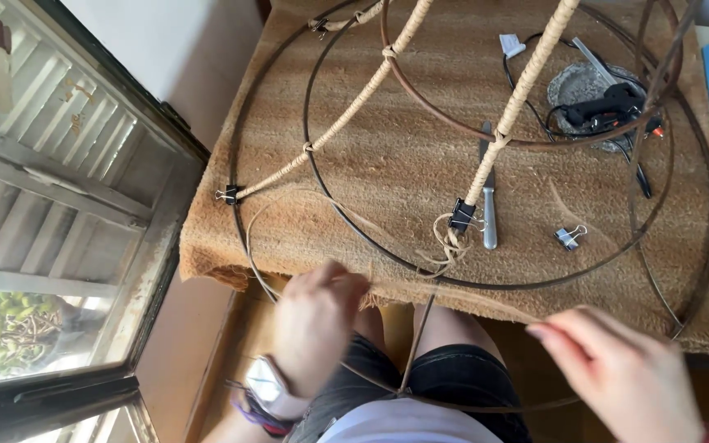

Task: Wrapping and knotting twine around a metal frame to assemble a decorative item

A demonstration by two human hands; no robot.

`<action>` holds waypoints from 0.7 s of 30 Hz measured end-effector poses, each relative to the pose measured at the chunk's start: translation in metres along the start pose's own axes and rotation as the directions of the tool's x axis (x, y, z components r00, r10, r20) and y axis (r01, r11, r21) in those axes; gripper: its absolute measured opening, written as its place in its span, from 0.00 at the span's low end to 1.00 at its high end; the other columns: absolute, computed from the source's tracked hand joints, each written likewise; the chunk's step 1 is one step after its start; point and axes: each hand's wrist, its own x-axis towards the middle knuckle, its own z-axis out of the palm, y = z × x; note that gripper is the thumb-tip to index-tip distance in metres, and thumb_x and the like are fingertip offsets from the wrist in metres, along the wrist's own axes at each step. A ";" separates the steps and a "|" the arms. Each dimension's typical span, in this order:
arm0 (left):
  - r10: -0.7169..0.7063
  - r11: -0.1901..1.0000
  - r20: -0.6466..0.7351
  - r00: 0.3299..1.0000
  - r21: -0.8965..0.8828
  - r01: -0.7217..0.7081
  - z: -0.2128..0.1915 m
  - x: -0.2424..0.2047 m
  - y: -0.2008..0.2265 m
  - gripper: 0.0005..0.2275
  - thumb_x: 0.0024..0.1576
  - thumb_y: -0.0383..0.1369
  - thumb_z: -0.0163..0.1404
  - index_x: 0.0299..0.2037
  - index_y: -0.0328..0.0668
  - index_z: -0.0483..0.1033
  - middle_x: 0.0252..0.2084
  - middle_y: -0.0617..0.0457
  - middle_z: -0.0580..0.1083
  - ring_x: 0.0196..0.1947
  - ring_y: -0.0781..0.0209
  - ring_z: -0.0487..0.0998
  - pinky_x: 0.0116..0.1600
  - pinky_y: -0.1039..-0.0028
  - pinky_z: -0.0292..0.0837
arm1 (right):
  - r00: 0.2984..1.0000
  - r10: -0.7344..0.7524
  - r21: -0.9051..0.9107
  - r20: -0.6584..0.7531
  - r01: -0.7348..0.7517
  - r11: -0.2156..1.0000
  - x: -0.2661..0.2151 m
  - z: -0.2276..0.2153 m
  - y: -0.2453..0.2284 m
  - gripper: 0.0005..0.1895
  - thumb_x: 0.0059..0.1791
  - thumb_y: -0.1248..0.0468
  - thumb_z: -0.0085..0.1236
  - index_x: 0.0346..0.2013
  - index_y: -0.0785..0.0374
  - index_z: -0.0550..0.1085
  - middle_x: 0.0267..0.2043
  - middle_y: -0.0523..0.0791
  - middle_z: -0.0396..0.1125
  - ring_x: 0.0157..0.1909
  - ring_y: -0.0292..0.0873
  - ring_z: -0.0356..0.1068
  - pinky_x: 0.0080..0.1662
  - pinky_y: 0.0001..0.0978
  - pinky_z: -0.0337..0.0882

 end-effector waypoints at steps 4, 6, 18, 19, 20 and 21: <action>0.336 0.869 -0.033 0.941 -0.375 -0.323 -0.015 -0.006 0.061 0.11 0.61 0.34 0.45 0.48 0.38 0.75 0.44 0.44 0.74 0.42 0.46 0.75 0.46 0.60 0.71 | 0.985 -0.170 0.124 0.007 0.168 0.978 0.011 0.017 -0.034 0.05 0.49 0.52 0.57 0.34 0.46 0.76 0.35 0.31 0.73 0.30 0.37 0.74 0.33 0.34 0.71; 0.374 0.735 0.039 0.927 -0.621 -0.270 -0.013 -0.005 0.055 0.14 0.67 0.37 0.43 0.57 0.38 0.72 0.47 0.45 0.75 0.45 0.49 0.79 0.50 0.64 0.75 | 0.966 -0.252 0.157 0.050 0.241 0.958 0.011 0.016 -0.030 0.05 0.48 0.54 0.58 0.35 0.48 0.75 0.36 0.34 0.74 0.29 0.42 0.75 0.33 0.38 0.74; 0.397 0.850 0.016 0.918 -0.385 -0.361 -0.013 0.001 0.038 0.08 0.65 0.33 0.45 0.45 0.44 0.78 0.39 0.50 0.76 0.35 0.53 0.75 0.41 0.65 0.69 | 0.971 -0.226 0.261 0.083 0.198 0.945 0.015 0.035 -0.029 0.04 0.50 0.57 0.56 0.37 0.50 0.75 0.38 0.35 0.73 0.26 0.41 0.74 0.31 0.37 0.73; 0.212 0.977 0.062 0.975 -0.003 -0.212 -0.014 0.006 0.017 0.08 0.62 0.37 0.48 0.36 0.49 0.79 0.32 0.51 0.75 0.31 0.51 0.75 0.38 0.57 0.70 | 0.982 -0.164 0.264 0.094 0.134 0.955 0.013 0.037 -0.017 0.07 0.50 0.57 0.55 0.40 0.51 0.77 0.39 0.35 0.75 0.25 0.35 0.75 0.29 0.28 0.75; 0.025 0.922 0.026 0.999 0.385 -0.033 -0.016 0.012 -0.004 0.11 0.60 0.41 0.51 0.26 0.54 0.80 0.25 0.52 0.74 0.26 0.49 0.75 0.35 0.50 0.71 | 0.990 -0.100 0.267 0.099 0.071 0.961 0.012 0.039 -0.006 0.10 0.50 0.57 0.55 0.43 0.52 0.78 0.40 0.35 0.77 0.24 0.28 0.75 0.27 0.19 0.77; 0.028 0.921 0.025 0.999 0.387 -0.035 -0.014 0.019 -0.013 0.11 0.60 0.41 0.51 0.26 0.54 0.80 0.25 0.52 0.74 0.26 0.49 0.75 0.35 0.50 0.71 | 0.990 -0.099 0.268 0.097 0.070 0.961 0.018 0.035 -0.005 0.10 0.50 0.57 0.55 0.43 0.52 0.78 0.40 0.35 0.77 0.24 0.28 0.75 0.27 0.19 0.77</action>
